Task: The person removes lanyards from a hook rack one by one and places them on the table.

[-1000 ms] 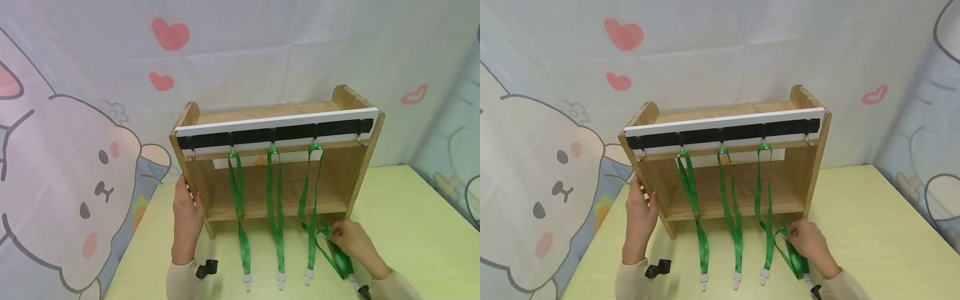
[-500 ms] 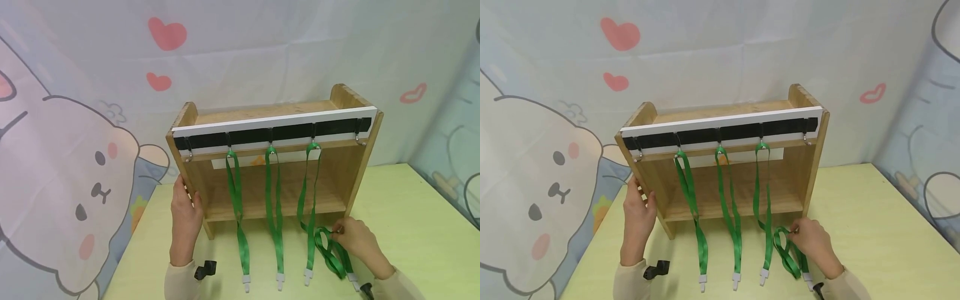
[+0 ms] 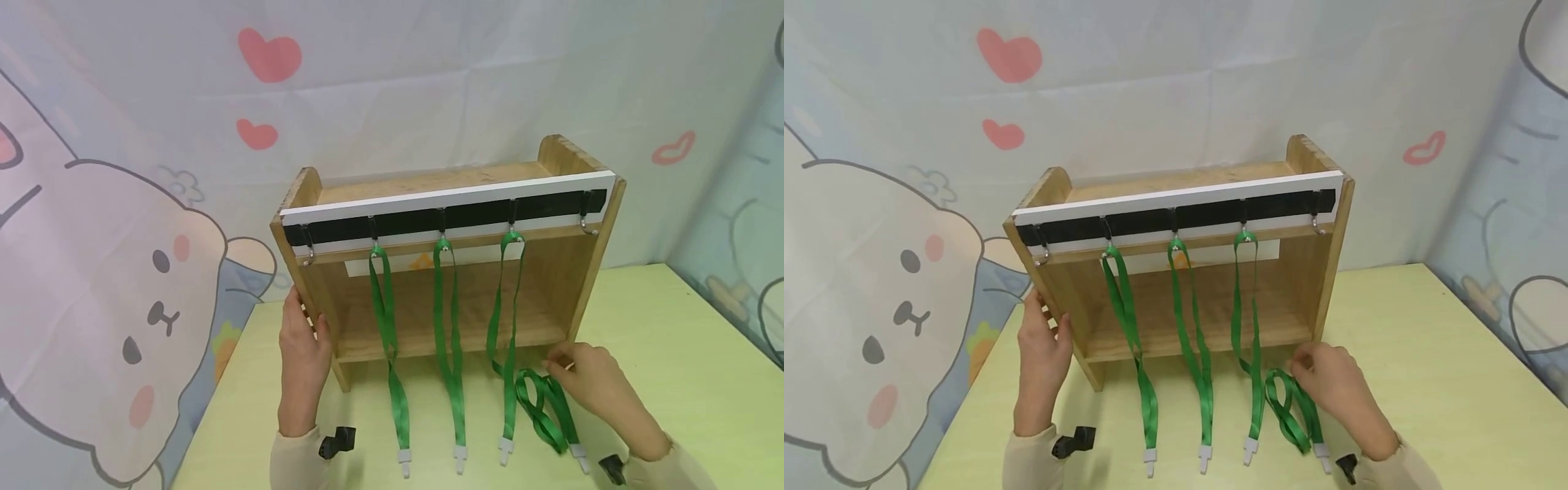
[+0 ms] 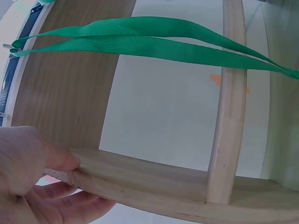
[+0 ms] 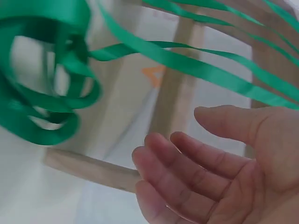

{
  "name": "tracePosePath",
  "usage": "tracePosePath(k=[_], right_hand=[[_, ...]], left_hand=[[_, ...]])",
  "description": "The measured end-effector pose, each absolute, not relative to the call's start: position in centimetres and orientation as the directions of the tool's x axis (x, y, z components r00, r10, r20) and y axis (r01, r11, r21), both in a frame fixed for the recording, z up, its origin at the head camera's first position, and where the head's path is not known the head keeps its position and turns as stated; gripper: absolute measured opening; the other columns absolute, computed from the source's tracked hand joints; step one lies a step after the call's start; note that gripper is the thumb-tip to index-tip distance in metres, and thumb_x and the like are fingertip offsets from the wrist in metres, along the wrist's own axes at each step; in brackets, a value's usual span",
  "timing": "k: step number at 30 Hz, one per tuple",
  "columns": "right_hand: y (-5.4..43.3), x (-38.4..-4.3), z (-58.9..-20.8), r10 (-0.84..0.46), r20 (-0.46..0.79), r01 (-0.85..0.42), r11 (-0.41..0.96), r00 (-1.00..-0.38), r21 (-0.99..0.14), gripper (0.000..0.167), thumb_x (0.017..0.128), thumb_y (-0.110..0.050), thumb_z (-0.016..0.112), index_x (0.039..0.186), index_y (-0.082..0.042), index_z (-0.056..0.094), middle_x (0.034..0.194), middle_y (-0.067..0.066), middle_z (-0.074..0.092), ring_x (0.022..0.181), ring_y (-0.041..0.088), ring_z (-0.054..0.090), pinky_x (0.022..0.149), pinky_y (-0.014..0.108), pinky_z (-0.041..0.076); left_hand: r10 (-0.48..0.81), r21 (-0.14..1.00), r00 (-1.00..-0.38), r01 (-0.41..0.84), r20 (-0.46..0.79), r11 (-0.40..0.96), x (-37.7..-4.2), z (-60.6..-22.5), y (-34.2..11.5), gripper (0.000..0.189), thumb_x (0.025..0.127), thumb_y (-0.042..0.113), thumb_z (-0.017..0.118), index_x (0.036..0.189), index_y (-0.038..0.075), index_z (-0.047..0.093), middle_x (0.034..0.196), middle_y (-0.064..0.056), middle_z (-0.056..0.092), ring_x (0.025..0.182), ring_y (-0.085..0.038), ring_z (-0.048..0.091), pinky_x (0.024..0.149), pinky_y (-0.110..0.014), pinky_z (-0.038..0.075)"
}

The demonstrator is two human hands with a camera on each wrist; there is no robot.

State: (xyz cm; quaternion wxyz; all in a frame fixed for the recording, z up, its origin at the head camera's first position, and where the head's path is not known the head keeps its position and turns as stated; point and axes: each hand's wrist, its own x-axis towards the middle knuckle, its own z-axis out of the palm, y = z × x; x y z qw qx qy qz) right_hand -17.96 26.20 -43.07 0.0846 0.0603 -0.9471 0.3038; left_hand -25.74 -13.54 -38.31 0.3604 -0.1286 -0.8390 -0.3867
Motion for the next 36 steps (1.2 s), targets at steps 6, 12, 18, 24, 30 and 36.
tracePosePath(k=[6, 12, 18, 24, 30, 36], right_hand=[[25.1, -17.2, -40.3, -0.041, 0.316, -0.217, 0.809, -0.948, -0.547, 0.012, 0.096, -0.011, 0.069, 0.098, 0.0, 0.073, 0.084, 0.005, 0.073, 0.072, 0.025, 0.068, 0.058, 0.041, 0.056], [23.9, -17.1, -37.6, -0.016, 0.505, -0.31, 0.806, -0.863, -0.504, 0.008, 0.094, -0.008, 0.069, 0.098, -0.002, 0.073, 0.086, 0.007, 0.074, 0.076, 0.029, 0.07, 0.063, 0.043, 0.056], [22.9, -17.6, -35.7, 0.032, 0.645, -0.383, 0.782, -0.763, -0.492, 0.014, 0.093, -0.005, 0.07, 0.104, 0.002, 0.07, 0.088, 0.011, 0.074, 0.073, 0.028, 0.07, 0.061, 0.024, 0.053], [21.9, -18.3, -34.3, 0.108, 0.741, -0.46, 0.723, -0.662, -0.516, 0.018, 0.092, -0.002, 0.07, 0.109, 0.005, 0.069, 0.092, 0.014, 0.074, 0.077, 0.012, 0.068, 0.069, 0.005, 0.046], [21.0, -18.9, -33.4, 0.199, 0.78, -0.505, 0.663, -0.593, -0.553, 0.015, 0.091, 0.002, 0.069, 0.106, 0.006, 0.07, 0.094, 0.016, 0.074, 0.082, -0.016, 0.056, 0.071, 0.004, 0.046], [19.9, -19.8, -33.1, 0.279, 0.829, -0.572, 0.616, -0.484, -0.541, 0.019, 0.088, 0.006, 0.071, 0.107, 0.007, 0.07, 0.097, 0.017, 0.072, 0.084, -0.008, 0.06, 0.073, 0.008, 0.046]], left_hand=[[-0.07, 0.568, -0.712, 0.493, 0.699, 0.658, -25.7, -38.3, -13.6, 0.055, 0.092, -0.016, 0.059, 0.143, -0.011, 0.037, 0.126, -0.031, 0.053, 0.111, -0.047, 0.061, 0.073, -0.055, 0.06], [-0.077, 0.581, -0.72, 0.487, 0.69, 0.652, -25.5, -38.4, -13.7, 0.054, 0.092, -0.016, 0.058, 0.142, -0.011, 0.037, 0.126, -0.03, 0.053, 0.11, -0.046, 0.061, 0.074, -0.055, 0.06], [-0.073, 0.588, -0.725, 0.491, 0.685, 0.643, -25.6, -38.4, -13.7, 0.055, 0.093, -0.016, 0.059, 0.143, -0.01, 0.037, 0.127, -0.03, 0.053, 0.11, -0.045, 0.062, 0.075, -0.053, 0.06], [-0.078, 0.596, -0.725, 0.495, 0.685, 0.633, -25.6, -38.3, -13.7, 0.056, 0.092, -0.016, 0.059, 0.143, -0.01, 0.037, 0.127, -0.029, 0.053, 0.11, -0.045, 0.062, 0.074, -0.052, 0.061], [-0.07, 0.586, -0.719, 0.501, 0.692, 0.637, -25.6, -38.6, -13.8, 0.056, 0.092, -0.015, 0.06, 0.143, -0.011, 0.038, 0.127, -0.029, 0.053, 0.108, -0.044, 0.062, 0.074, -0.052, 0.061], [-0.062, 0.581, -0.715, 0.511, 0.697, 0.634, -25.7, -38.5, -13.9, 0.056, 0.092, -0.015, 0.06, 0.143, -0.011, 0.038, 0.127, -0.029, 0.053, 0.11, -0.044, 0.062, 0.076, -0.054, 0.06]])
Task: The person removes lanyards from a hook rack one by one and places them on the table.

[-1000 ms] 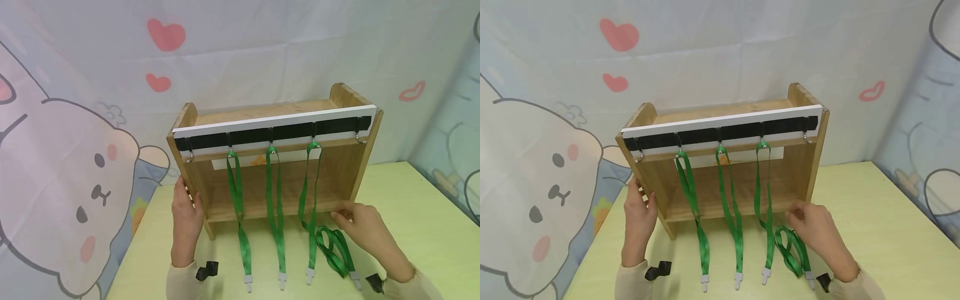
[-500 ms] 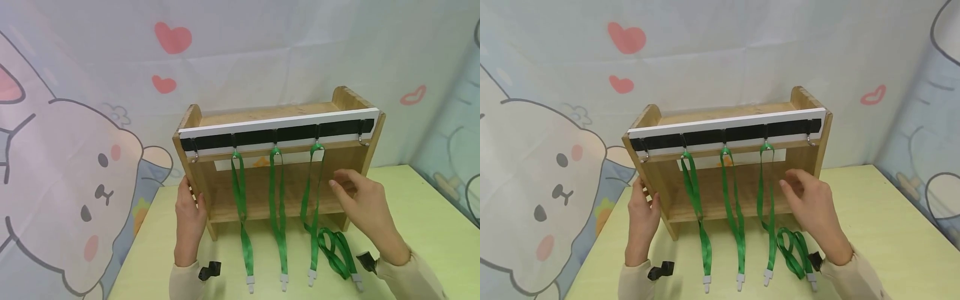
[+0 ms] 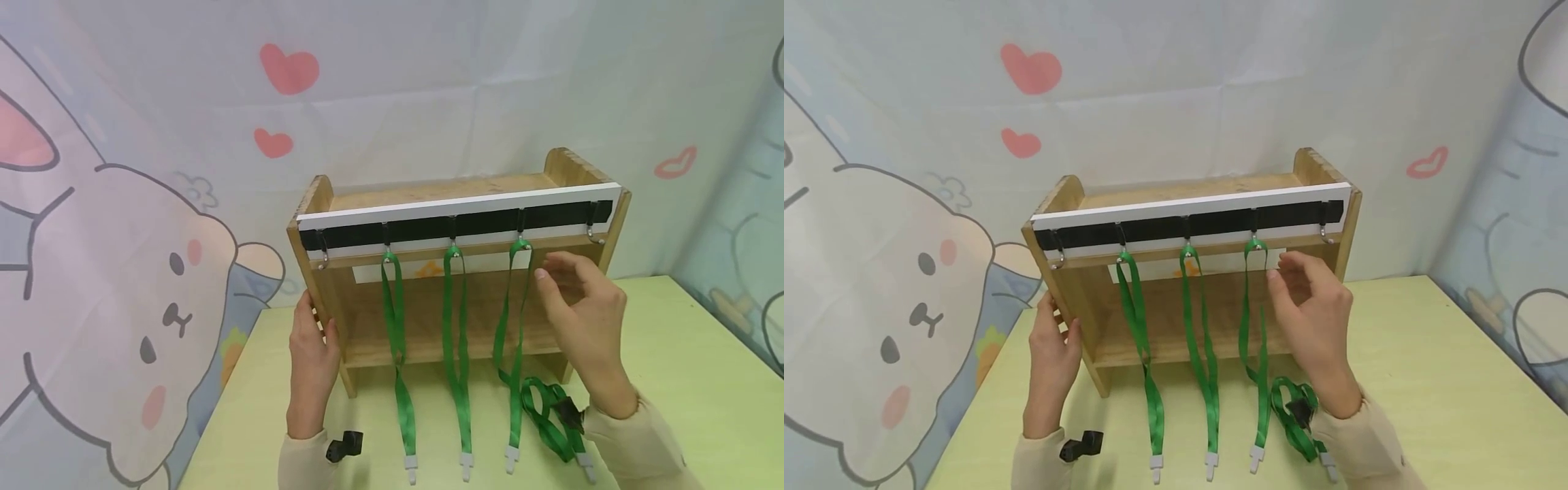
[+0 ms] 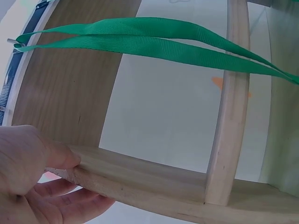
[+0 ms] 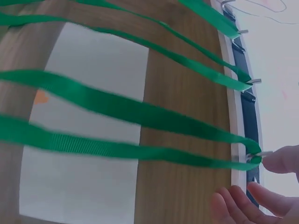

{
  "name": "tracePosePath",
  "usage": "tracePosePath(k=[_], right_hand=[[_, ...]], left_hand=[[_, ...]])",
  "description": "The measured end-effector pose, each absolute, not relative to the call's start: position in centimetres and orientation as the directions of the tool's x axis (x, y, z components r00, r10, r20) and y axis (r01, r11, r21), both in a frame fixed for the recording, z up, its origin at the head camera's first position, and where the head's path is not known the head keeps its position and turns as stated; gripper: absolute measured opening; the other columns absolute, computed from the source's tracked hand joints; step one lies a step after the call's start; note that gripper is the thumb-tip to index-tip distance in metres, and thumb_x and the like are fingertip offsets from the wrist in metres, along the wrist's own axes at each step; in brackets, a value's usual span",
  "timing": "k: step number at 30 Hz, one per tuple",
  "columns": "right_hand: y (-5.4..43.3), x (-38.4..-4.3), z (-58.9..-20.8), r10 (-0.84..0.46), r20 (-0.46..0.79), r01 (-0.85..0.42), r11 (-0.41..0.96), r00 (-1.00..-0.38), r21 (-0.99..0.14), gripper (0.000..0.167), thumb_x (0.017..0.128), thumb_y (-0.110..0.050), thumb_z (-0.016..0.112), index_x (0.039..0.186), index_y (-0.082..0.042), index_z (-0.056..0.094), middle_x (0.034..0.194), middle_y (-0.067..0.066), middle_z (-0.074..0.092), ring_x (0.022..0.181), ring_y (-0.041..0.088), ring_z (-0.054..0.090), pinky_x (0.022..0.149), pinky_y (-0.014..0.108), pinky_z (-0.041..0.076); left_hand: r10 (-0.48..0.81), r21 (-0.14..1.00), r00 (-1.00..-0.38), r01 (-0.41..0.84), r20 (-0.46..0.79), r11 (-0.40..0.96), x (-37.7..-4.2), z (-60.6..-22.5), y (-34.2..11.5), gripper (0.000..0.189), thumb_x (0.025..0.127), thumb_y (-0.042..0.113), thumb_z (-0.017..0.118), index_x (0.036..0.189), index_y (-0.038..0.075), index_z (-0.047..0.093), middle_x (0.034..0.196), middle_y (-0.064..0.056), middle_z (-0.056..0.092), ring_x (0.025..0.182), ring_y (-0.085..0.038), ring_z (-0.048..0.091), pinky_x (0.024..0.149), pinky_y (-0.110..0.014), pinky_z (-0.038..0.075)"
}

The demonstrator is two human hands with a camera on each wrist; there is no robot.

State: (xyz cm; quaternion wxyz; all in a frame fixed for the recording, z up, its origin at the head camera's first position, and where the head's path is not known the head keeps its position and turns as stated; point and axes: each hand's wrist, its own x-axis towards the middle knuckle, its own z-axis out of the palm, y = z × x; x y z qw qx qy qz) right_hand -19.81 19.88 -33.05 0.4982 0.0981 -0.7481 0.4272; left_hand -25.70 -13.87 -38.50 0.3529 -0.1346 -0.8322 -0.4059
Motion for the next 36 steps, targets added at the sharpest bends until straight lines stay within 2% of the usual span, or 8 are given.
tracePosePath(k=[3, 12, 15, 24, 36], right_hand=[[19.2, -20.1, -32.9, 0.323, 0.823, -0.583, 0.587, -0.467, -0.561, 0.021, 0.086, 0.006, 0.074, 0.107, 0.007, 0.071, 0.097, 0.017, 0.072, 0.083, -0.006, 0.061, 0.072, 0.01, 0.048], [17.4, -20.4, -31.9, 0.406, 0.772, -0.562, 0.53, -0.489, -0.635, 0.024, 0.083, -0.001, 0.082, 0.103, 0.007, 0.073, 0.096, 0.015, 0.074, 0.082, -0.001, 0.065, 0.071, 0.01, 0.052], [16.9, -20.6, -31.7, 0.41, 0.766, -0.546, 0.539, -0.495, -0.641, 0.023, 0.083, -0.003, 0.083, 0.102, 0.008, 0.074, 0.093, 0.015, 0.075, 0.08, -0.004, 0.064, 0.07, 0.009, 0.052], [16.5, -20.9, -31.7, 0.432, 0.755, -0.468, 0.599, -0.494, -0.649, 0.009, 0.088, 0.002, 0.073, 0.092, 0.009, 0.076, 0.081, 0.017, 0.075, 0.066, -0.018, 0.054, 0.058, 0.005, 0.044], [16.3, -20.4, -31.3, 0.429, 0.747, -0.472, 0.586, -0.508, -0.658, 0.01, 0.091, 0.002, 0.069, 0.094, 0.008, 0.077, 0.081, 0.017, 0.074, 0.064, -0.017, 0.054, 0.056, 0.008, 0.043]], left_hand=[[-0.061, 0.579, -0.714, 0.511, 0.697, 0.635, -25.7, -38.5, -13.8, 0.056, 0.092, -0.015, 0.061, 0.143, -0.011, 0.038, 0.128, -0.03, 0.053, 0.11, -0.045, 0.061, 0.077, -0.054, 0.06], [-0.063, 0.587, -0.725, 0.499, 0.685, 0.637, -25.6, -38.3, -13.6, 0.057, 0.092, -0.014, 0.061, 0.144, -0.011, 0.037, 0.129, -0.03, 0.052, 0.111, -0.044, 0.061, 0.077, -0.053, 0.06], [-0.061, 0.582, -0.719, 0.506, 0.692, 0.637, -25.7, -38.2, -13.6, 0.056, 0.093, -0.014, 0.061, 0.144, -0.011, 0.037, 0.128, -0.029, 0.052, 0.11, -0.044, 0.061, 0.076, -0.052, 0.06], [-0.062, 0.585, -0.72, 0.506, 0.691, 0.634, -25.7, -38.1, -13.5, 0.057, 0.092, -0.014, 0.06, 0.145, -0.011, 0.037, 0.129, -0.029, 0.052, 0.109, -0.044, 0.062, 0.075, -0.052, 0.061], [-0.067, 0.578, -0.708, 0.514, 0.703, 0.634, -25.8, -38.4, -13.8, 0.056, 0.092, -0.016, 0.06, 0.143, -0.012, 0.038, 0.126, -0.03, 0.053, 0.107, -0.044, 0.063, 0.072, -0.052, 0.061]])
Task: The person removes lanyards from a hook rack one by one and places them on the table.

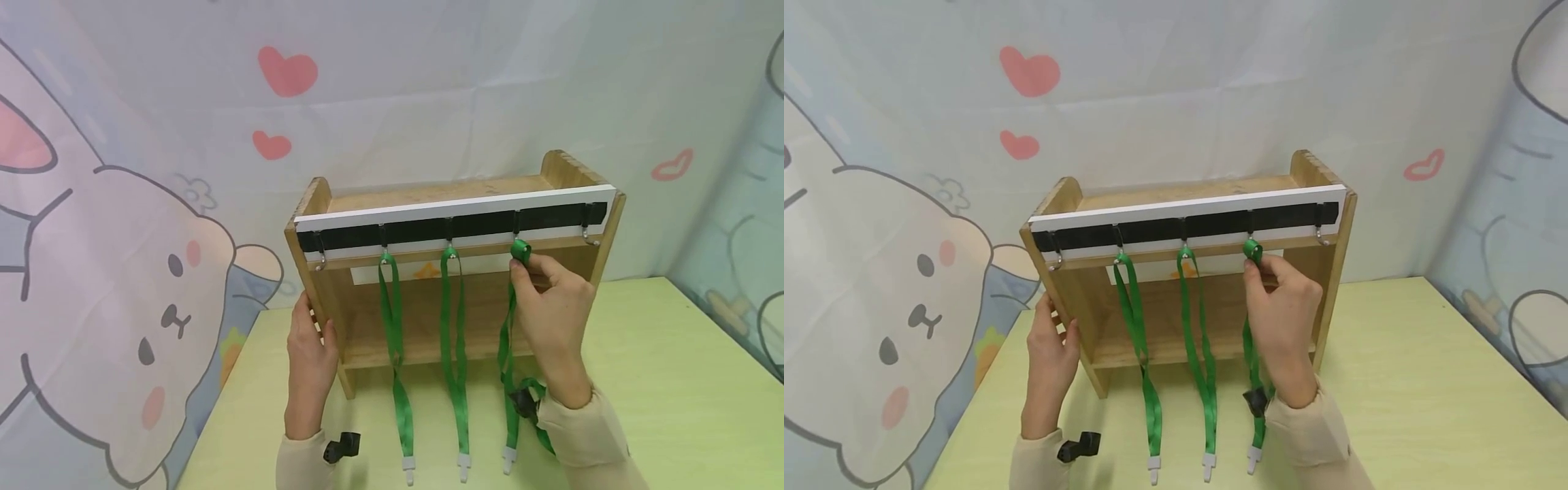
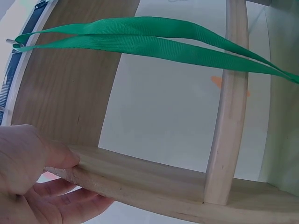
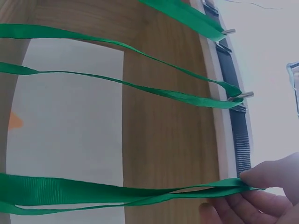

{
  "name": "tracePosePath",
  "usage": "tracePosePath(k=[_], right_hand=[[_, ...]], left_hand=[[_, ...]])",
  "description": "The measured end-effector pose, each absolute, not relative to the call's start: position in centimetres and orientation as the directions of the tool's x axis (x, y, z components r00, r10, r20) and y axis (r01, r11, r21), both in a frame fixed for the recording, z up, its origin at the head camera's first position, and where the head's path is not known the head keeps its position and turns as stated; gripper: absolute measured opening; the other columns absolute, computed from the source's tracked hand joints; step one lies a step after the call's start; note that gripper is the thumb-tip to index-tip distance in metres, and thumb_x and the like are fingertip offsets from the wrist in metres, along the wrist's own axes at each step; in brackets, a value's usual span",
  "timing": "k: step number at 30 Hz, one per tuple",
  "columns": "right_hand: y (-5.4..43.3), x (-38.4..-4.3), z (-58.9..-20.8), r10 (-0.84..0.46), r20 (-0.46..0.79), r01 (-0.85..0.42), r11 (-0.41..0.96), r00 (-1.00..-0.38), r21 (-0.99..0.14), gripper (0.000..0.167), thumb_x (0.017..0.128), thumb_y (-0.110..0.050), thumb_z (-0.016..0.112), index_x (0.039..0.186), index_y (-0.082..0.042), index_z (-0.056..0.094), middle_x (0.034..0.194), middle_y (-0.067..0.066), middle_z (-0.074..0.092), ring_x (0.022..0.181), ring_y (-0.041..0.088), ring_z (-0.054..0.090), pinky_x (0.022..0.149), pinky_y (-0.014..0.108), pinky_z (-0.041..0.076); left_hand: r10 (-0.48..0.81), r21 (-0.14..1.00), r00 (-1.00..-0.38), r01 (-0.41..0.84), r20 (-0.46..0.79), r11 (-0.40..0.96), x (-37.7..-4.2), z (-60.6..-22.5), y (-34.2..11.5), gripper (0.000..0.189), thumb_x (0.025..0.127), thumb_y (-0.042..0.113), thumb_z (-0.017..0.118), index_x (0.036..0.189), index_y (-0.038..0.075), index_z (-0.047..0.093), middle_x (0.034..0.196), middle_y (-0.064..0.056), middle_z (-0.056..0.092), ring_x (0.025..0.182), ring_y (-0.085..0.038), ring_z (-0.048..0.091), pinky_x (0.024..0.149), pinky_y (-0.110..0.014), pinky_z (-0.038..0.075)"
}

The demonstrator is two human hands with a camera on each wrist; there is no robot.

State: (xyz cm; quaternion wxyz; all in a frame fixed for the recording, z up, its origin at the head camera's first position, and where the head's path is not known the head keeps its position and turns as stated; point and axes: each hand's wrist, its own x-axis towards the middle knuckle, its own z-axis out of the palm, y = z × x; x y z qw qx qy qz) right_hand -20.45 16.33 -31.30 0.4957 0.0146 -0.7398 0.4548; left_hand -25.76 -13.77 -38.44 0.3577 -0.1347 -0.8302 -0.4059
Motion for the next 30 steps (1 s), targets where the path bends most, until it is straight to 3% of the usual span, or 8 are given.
tracePosePath(k=[18, 24, 30], right_hand=[[17.9, -18.3, -31.1, 0.381, 0.673, -0.45, 0.526, -0.634, -0.722, 0.011, 0.094, -0.004, 0.07, 0.096, 0.003, 0.078, 0.086, 0.016, 0.075, 0.064, -0.001, 0.062, 0.059, 0.013, 0.045], [18.4, -17.6, -32.3, 0.359, 0.604, -0.417, 0.476, -0.712, -0.774, 0.011, 0.094, -0.005, 0.071, 0.097, 0.004, 0.078, 0.087, 0.015, 0.076, 0.065, 0.002, 0.065, 0.059, 0.013, 0.046], [18.6, -16.6, -33.5, 0.302, 0.513, -0.373, 0.417, -0.804, -0.829, 0.014, 0.097, -0.008, 0.068, 0.101, 0.004, 0.076, 0.089, 0.012, 0.076, 0.073, 0.004, 0.068, 0.068, 0.016, 0.052]], left_hand=[[-0.067, 0.571, -0.702, 0.517, 0.71, 0.638, -25.8, -38.5, -13.6, 0.055, 0.092, -0.016, 0.059, 0.143, -0.012, 0.038, 0.125, -0.03, 0.054, 0.104, -0.044, 0.062, 0.07, -0.051, 0.061], [-0.07, 0.563, -0.693, 0.517, 0.717, 0.645, -25.8, -38.6, -13.7, 0.054, 0.091, -0.016, 0.059, 0.142, -0.012, 0.039, 0.123, -0.031, 0.054, 0.102, -0.045, 0.063, 0.069, -0.052, 0.061], [-0.061, 0.552, -0.686, 0.526, 0.725, 0.647, -25.8, -38.6, -13.6, 0.054, 0.092, -0.016, 0.059, 0.142, -0.012, 0.038, 0.123, -0.032, 0.054, 0.103, -0.046, 0.063, 0.07, -0.052, 0.06]])
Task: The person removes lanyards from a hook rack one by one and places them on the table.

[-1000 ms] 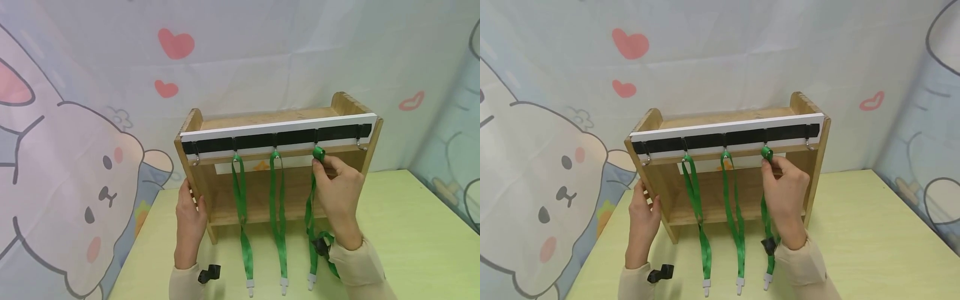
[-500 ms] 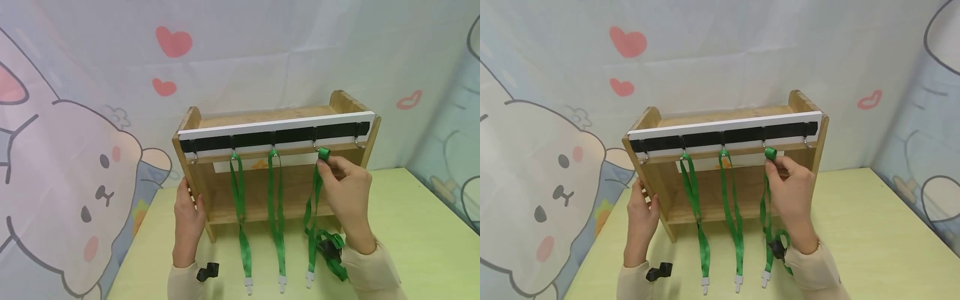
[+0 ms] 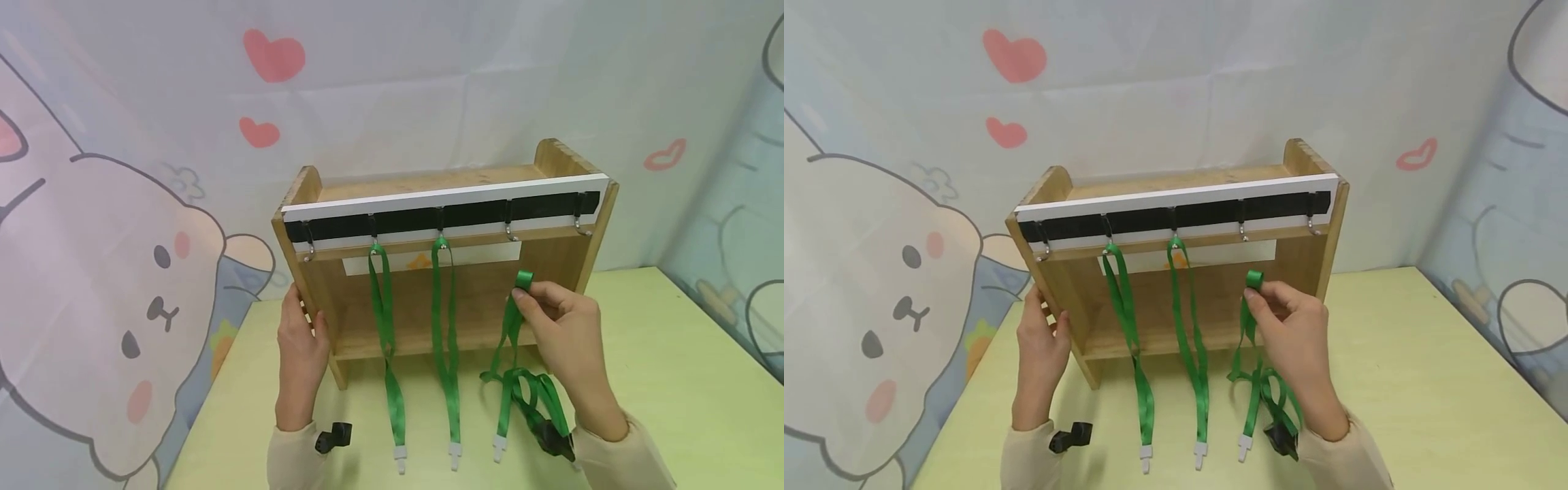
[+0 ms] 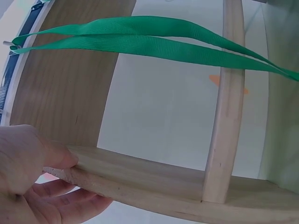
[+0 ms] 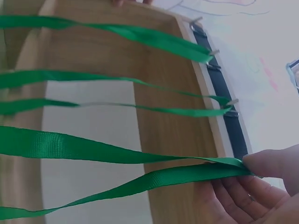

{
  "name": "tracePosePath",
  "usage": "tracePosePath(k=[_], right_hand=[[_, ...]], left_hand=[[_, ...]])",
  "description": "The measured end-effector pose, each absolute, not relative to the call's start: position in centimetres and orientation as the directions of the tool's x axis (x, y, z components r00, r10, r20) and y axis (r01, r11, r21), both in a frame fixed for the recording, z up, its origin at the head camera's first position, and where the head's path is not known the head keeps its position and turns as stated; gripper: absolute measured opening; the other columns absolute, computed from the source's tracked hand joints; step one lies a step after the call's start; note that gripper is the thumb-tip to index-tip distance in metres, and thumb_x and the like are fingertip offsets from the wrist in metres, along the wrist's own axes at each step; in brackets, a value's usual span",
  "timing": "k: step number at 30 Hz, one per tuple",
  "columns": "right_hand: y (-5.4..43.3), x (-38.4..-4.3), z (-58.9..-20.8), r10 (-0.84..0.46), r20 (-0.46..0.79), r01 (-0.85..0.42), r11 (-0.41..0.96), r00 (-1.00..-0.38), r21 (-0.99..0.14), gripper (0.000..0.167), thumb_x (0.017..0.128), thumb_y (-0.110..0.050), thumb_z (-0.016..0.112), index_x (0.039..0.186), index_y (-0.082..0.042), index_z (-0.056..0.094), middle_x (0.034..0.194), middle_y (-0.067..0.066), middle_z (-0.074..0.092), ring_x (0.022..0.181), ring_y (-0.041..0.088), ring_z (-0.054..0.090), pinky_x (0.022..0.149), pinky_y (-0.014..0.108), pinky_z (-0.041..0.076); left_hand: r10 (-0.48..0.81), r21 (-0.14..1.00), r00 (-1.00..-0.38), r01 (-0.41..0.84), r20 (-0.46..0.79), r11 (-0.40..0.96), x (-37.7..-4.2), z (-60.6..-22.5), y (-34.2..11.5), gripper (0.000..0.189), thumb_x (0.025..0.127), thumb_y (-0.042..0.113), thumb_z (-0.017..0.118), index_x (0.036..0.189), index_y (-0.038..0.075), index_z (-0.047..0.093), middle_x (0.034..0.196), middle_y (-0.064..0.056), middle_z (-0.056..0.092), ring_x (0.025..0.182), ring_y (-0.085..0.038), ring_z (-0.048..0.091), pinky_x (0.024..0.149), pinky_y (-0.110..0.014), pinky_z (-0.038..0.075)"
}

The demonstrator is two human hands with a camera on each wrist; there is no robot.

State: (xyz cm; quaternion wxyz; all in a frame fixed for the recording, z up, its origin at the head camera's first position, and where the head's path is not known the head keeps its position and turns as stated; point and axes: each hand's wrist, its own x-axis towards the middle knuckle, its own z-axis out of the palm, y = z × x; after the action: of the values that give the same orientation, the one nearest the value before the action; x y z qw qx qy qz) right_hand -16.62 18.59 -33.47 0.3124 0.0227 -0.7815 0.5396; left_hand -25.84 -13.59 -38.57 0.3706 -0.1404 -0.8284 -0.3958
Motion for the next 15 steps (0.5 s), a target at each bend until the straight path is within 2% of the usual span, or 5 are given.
tracePosePath(k=[4, 15], right_hand=[[18.6, -16.4, -34.2, 0.255, 0.472, -0.361, 0.383, -0.844, -0.851, 0.016, 0.098, -0.007, 0.066, 0.102, 0.006, 0.075, 0.091, 0.013, 0.076, 0.074, 0.007, 0.07, 0.072, 0.018, 0.055], [18.6, -16.0, -36.0, 0.159, 0.397, -0.346, 0.272, -0.904, -0.898, 0.015, 0.098, -0.005, 0.065, 0.102, 0.008, 0.073, 0.091, 0.008, 0.075, 0.074, 0.01, 0.069, 0.066, 0.026, 0.059]], left_hand=[[-0.061, 0.554, -0.691, 0.519, 0.72, 0.651, -25.9, -38.6, -13.6, 0.054, 0.092, -0.016, 0.059, 0.142, -0.012, 0.038, 0.124, -0.032, 0.053, 0.104, -0.046, 0.063, 0.07, -0.053, 0.06], [-0.067, 0.563, -0.706, 0.501, 0.705, 0.657, -25.7, -38.5, -13.5, 0.054, 0.093, -0.014, 0.059, 0.143, -0.012, 0.037, 0.125, -0.032, 0.053, 0.104, -0.046, 0.062, 0.071, -0.054, 0.06]])
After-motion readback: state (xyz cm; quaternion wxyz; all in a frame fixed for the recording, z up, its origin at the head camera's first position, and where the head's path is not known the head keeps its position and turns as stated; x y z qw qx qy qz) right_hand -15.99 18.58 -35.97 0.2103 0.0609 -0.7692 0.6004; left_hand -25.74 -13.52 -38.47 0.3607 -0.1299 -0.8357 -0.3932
